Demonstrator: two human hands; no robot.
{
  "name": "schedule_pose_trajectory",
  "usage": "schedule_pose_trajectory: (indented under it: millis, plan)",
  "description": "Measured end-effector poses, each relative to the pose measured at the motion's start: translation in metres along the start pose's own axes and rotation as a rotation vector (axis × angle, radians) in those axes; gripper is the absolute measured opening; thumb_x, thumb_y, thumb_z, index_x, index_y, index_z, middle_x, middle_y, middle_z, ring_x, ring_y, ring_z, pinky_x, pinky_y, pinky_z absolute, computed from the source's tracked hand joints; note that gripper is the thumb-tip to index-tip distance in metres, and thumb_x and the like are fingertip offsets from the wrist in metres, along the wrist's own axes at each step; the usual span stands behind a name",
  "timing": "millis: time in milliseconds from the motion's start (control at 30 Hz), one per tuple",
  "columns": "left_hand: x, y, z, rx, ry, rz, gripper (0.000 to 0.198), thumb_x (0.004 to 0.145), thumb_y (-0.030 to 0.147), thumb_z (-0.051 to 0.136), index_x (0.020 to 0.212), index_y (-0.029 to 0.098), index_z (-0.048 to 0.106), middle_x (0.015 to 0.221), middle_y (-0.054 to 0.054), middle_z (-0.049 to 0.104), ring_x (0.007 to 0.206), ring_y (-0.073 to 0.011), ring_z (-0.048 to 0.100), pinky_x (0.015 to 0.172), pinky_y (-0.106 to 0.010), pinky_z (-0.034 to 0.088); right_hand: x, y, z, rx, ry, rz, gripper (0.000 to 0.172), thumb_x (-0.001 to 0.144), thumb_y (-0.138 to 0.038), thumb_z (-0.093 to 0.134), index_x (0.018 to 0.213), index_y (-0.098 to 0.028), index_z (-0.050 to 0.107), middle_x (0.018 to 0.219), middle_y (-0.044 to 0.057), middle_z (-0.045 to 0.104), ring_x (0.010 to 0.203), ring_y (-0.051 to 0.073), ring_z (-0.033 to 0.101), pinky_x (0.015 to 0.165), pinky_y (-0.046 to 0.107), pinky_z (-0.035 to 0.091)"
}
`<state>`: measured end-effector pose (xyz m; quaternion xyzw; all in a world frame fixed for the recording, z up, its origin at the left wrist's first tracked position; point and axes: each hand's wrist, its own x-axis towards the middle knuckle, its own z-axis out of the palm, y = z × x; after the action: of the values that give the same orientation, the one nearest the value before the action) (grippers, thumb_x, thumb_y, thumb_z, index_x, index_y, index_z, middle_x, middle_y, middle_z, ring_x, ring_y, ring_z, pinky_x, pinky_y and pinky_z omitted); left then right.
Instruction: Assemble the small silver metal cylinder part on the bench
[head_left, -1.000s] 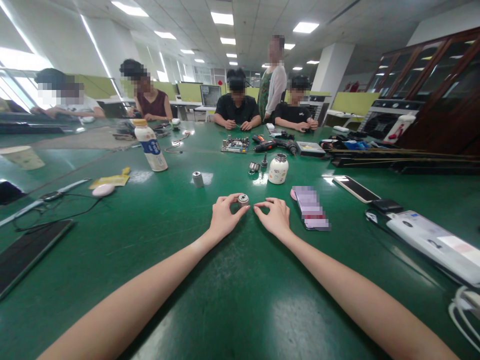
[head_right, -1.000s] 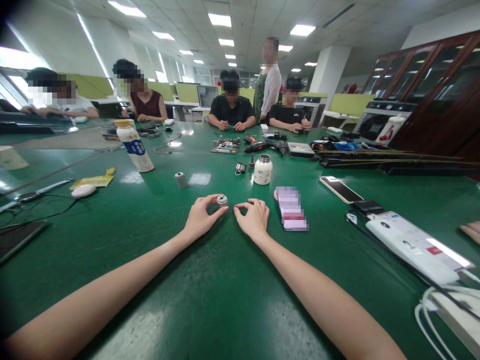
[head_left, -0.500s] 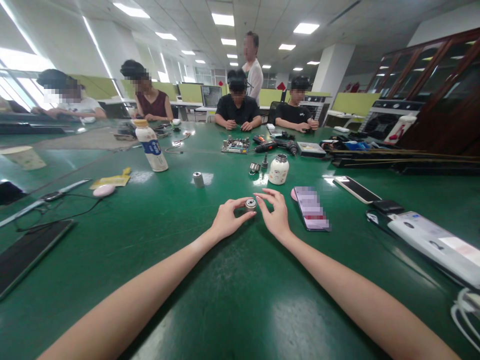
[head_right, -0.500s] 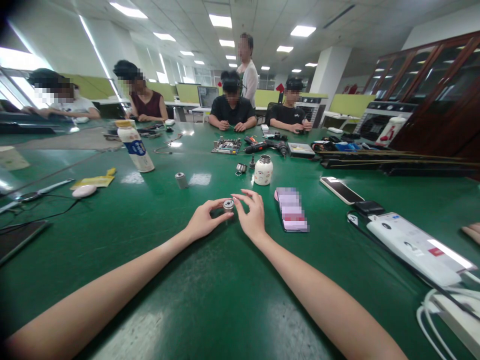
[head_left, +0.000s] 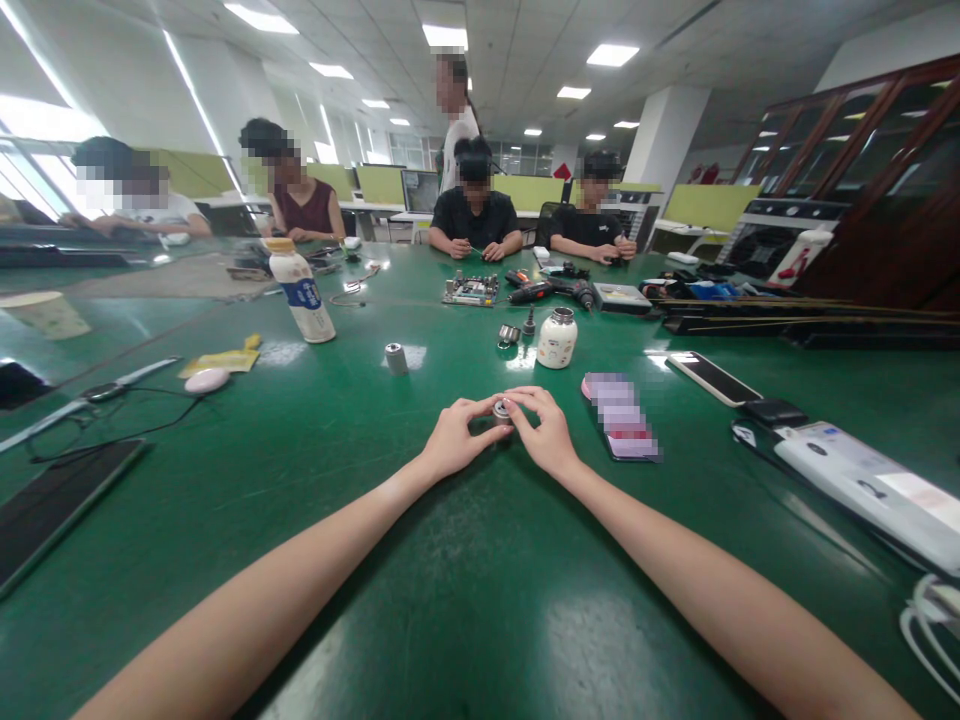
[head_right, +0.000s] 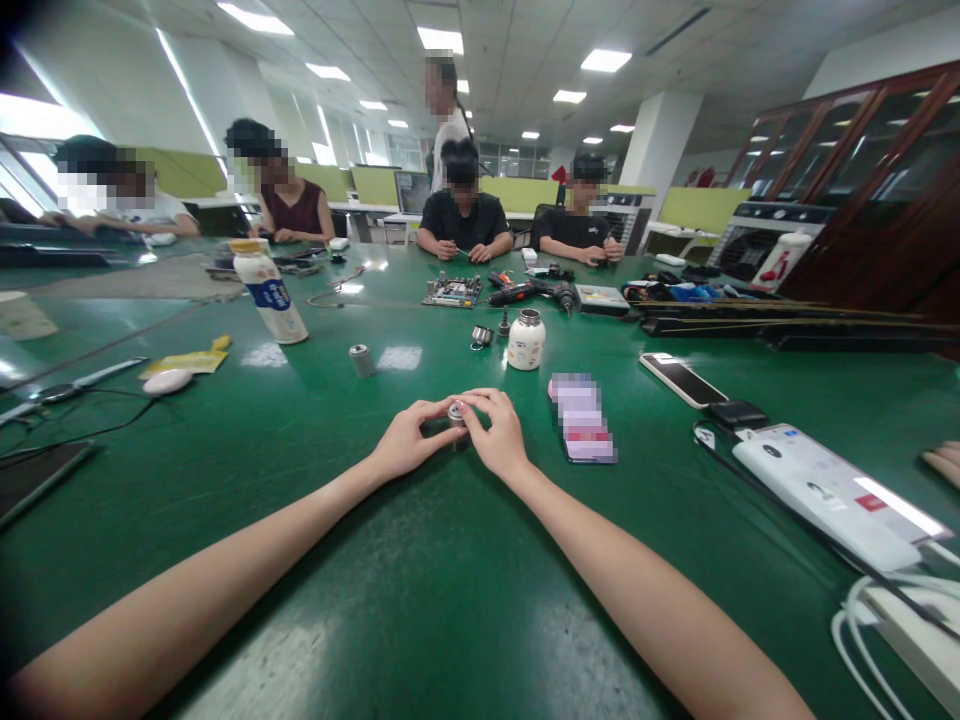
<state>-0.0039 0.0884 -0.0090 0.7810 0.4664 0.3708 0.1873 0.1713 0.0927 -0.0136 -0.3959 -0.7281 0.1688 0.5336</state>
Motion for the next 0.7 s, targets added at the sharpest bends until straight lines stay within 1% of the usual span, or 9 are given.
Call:
schedule_pose_trajectory:
  millis: [167, 233, 300, 433, 567, 700]
  plan:
    - [0.0002, 0.0025, 0.0000, 0.011, 0.006, 0.012, 0.044, 0.083, 0.044, 0.069, 0.125, 0.032, 0.067, 0.113, -0.002, 0.075, 0.102, -0.0231, 0.066, 0.094, -0.039, 0.052, 0.0004, -0.0002, 0.0006, 0.004, 0.075, 0.027, 0.021, 0.091, -0.041, 0.061, 0.089, -0.024, 0.071, 0.095, 0.005, 0.071, 0.095, 0.022, 0.064, 0.092, 0.039, 0.049]
    - [0.0003, 0.0030, -0.0002, 0.018, 0.013, 0.012, 0.044, 0.082, 0.045, 0.069, 0.124, 0.032, 0.067, 0.113, -0.001, 0.075, 0.101, -0.0233, 0.066, 0.093, -0.039, 0.052, 0.0004, -0.0006, 0.0004, -0.002, 0.099, 0.058, 0.023, 0.091, -0.044, 0.060, 0.088, -0.023, 0.069, 0.092, 0.005, 0.071, 0.092, 0.022, 0.064, 0.089, 0.038, 0.050]
    - [0.0002, 0.0027, 0.0000, 0.017, 0.017, 0.014, 0.044, 0.082, 0.045, 0.070, 0.124, 0.032, 0.067, 0.112, -0.002, 0.075, 0.100, -0.0233, 0.066, 0.092, -0.039, 0.052, 0.0004, -0.0010, -0.0001, -0.001, 0.095, 0.076, 0.025, 0.091, -0.045, 0.059, 0.092, -0.023, 0.070, 0.094, 0.006, 0.071, 0.092, 0.022, 0.064, 0.088, 0.038, 0.050]
    - [0.0004, 0.0017, 0.0005, 0.017, 0.016, 0.011, 0.045, 0.082, 0.044, 0.070, 0.125, 0.030, 0.067, 0.113, -0.002, 0.075, 0.100, -0.0234, 0.066, 0.092, -0.039, 0.052, 0.0006, -0.0008, -0.0004, 0.014, 0.037, 0.047, 0.024, 0.092, -0.042, 0.059, 0.101, -0.025, 0.073, 0.103, 0.006, 0.071, 0.099, 0.022, 0.064, 0.094, 0.039, 0.049]
    - [0.0007, 0.0032, -0.0004, 0.023, 0.003, -0.004, 0.044, 0.083, 0.042, 0.069, 0.125, 0.028, 0.066, 0.112, -0.003, 0.075, 0.100, -0.0235, 0.065, 0.091, -0.039, 0.051, 0.0003, 0.0012, 0.0006, 0.008, 0.030, 0.065, 0.018, 0.087, -0.039, 0.066, 0.094, -0.026, 0.076, 0.105, 0.006, 0.071, 0.105, 0.022, 0.063, 0.100, 0.041, 0.047]
    - [0.0008, 0.0060, -0.0020, 0.018, -0.008, 0.007, 0.043, 0.083, 0.042, 0.069, 0.124, 0.031, 0.067, 0.109, -0.001, 0.076, 0.099, -0.0228, 0.065, 0.092, -0.039, 0.050, -0.0001, 0.0021, 0.0015, 0.050, 0.055, 0.092, 0.017, 0.085, -0.039, 0.068, 0.087, -0.025, 0.077, 0.102, 0.006, 0.070, 0.103, 0.022, 0.064, 0.099, 0.041, 0.048]
